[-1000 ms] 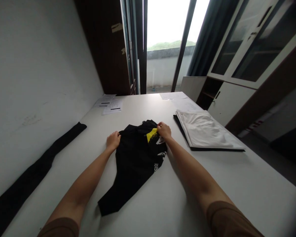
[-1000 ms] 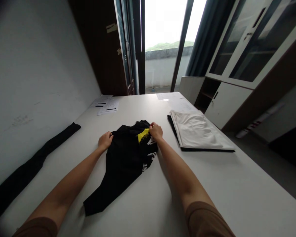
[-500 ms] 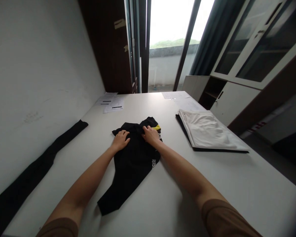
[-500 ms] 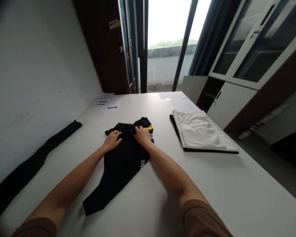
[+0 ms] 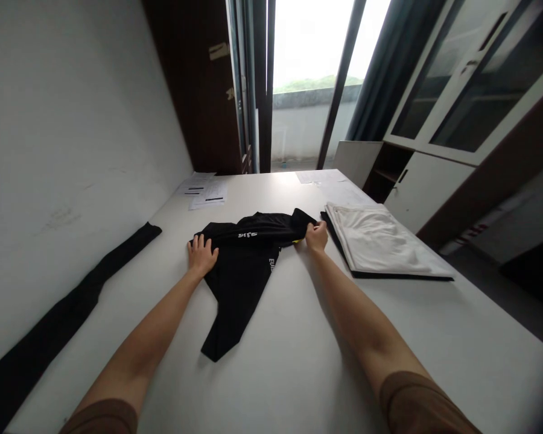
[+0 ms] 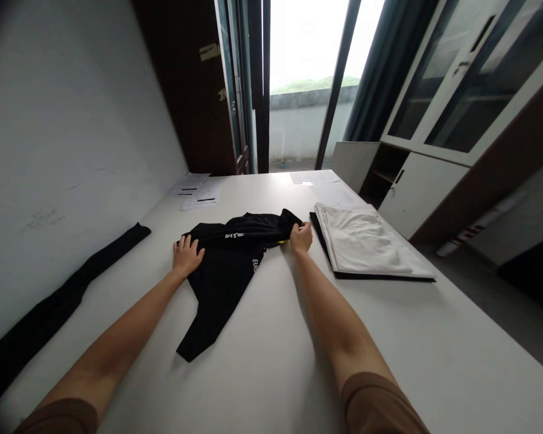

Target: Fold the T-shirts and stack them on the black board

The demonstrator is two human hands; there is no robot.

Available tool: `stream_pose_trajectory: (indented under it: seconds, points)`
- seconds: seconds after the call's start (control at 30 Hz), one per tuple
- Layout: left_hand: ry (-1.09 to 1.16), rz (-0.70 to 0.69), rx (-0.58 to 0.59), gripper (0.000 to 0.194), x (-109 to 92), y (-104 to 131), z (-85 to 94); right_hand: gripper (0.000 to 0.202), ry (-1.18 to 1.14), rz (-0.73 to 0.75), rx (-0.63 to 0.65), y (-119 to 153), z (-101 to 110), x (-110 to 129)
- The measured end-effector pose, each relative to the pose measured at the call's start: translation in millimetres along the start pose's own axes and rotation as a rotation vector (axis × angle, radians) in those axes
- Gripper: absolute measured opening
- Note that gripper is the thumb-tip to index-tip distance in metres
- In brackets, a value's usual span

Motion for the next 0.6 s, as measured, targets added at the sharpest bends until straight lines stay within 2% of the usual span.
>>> stream_pose_trajectory:
  seconds: [0.07,0.13,0.2,0.27,0.33,0.4,0.47,0.53,0.6]
  points:
    - [0.036,-0.158,-0.042,0.043,-17.4,8.8,13.4,0.022,0.046,0.164,-0.105,9.9,-7.9,6.3]
    - [0.123,-0.290,0.026,0.034,-38.8,19.9,24.8,0.021,0.067,0.320,-0.113,19.2,-19.8,13.0]
    - [0.182,-0.329,0.120,0.029,-58.8,31.5,35.2,0.020,0.101,0.423,0.014,25.0,-32.3,16.3]
    - [0.219,-0.327,0.216,0.020,-75.3,42.5,45.3,0.020,0.144,0.460,0.219,26.4,-42.8,14.6]
    - [0.295,-0.341,0.341,0.012,-88.9,52.4,54.9,0.018,0.171,0.446,0.421,23.9,-49.4,9.3]
    - [0.352,-0.354,0.403,0.013,-98.8,59.3,63.3,0.018,0.179,0.416,0.511,19.0,-51.7,3.1]
    - [0.286,-0.332,0.319,0.023,-102.7,60.6,69.1,0.019,0.175,0.402,0.501,14.0,-50.9,-1.7]
    - [0.113,-0.287,0.211,0.032,-99.7,56.4,70.1,0.020,0.163,0.412,0.496,10.9,-49.4,-4.7]
    - [-0.033,-0.266,0.196,0.026,-92.7,49.8,67.1,0.020,0.147,0.421,0.514,8.9,-48.4,-6.1]
Point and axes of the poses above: each hand's wrist, its own y-axis away from the middle knuckle, its own z-axis out of the back of the hand, x = y × z, the point moved 1 cm from there along -y, towards the middle knuckle, and after that the axes turned 7 degrees about -z, right-handed, at the moved point
